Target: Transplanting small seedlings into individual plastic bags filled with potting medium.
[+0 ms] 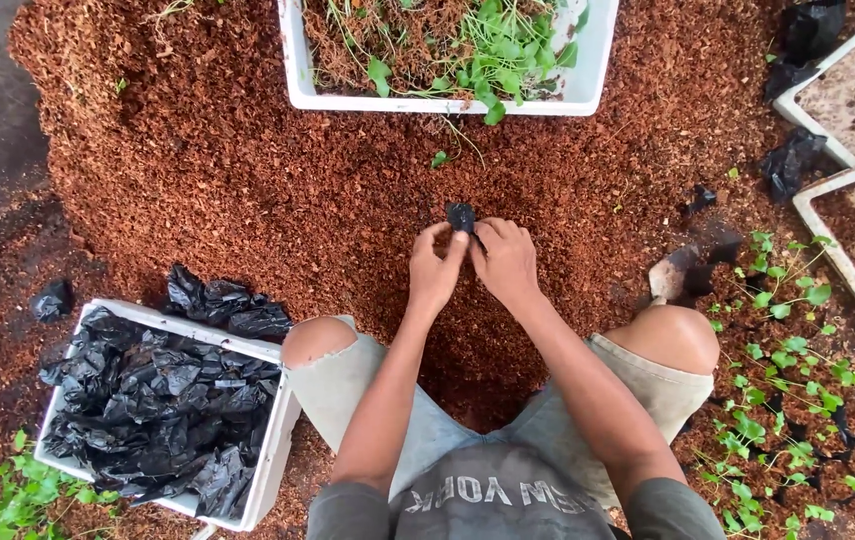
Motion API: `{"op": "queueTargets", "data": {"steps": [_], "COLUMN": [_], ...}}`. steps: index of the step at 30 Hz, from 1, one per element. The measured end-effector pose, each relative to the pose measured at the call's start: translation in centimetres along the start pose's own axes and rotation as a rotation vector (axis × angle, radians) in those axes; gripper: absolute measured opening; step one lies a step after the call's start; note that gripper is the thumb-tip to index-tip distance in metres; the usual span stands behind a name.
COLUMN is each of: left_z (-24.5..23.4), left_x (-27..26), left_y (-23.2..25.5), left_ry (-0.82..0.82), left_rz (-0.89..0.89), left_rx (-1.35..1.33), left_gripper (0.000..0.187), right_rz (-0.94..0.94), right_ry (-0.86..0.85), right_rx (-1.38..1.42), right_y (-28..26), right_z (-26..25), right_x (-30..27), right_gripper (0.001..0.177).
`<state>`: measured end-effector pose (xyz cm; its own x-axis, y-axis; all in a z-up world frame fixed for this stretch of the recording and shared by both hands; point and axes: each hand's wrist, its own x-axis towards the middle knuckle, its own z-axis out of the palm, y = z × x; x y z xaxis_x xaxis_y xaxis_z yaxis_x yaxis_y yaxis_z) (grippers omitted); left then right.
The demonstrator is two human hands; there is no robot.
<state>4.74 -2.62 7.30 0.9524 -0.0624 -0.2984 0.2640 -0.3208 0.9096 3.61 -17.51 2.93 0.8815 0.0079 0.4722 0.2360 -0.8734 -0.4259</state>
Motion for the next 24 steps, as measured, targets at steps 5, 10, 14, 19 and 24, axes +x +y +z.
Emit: {"op": "queueTargets", "data": {"steps": [5, 10, 14, 19, 24], "left_z": [0.2, -0.3, -0.3, -0.1, -0.3], "left_x": [0.4, 0.5, 0.5, 0.0, -0.7], "left_y": [-1.5, -1.9, -2.8, -2.6, -1.6], "left_ry": [0.098, 0.140, 0.128, 0.050, 0.124], "left_rz": [0.097, 0.111, 0.161, 0.209, 0.212], "left_rx": [0.013, -0.068, -0.092, -0.231, -0.213], "left_gripper": [0.034, 0.017, 0.017, 0.022, 0.015], "right_rz": [-0.013, 0.019, 0.138, 0.248, 0.331], "right_ry": [-0.024, -0.055, -0.098, -0.073, -0.105], "right_rx": [0.005, 0.042, 0.226, 0.504, 0.694], "right_y": [-0.6, -1.2, -1.2, -2.1, -2.4], "right_z": [-0.1, -0.3, -0.9, -1.7, -1.6], "right_x": [-0.2, -0.4, -0.3, -0.1, -0.3], "right_gripper": [0.013, 0.009, 0.010, 0.012, 0.010]}}
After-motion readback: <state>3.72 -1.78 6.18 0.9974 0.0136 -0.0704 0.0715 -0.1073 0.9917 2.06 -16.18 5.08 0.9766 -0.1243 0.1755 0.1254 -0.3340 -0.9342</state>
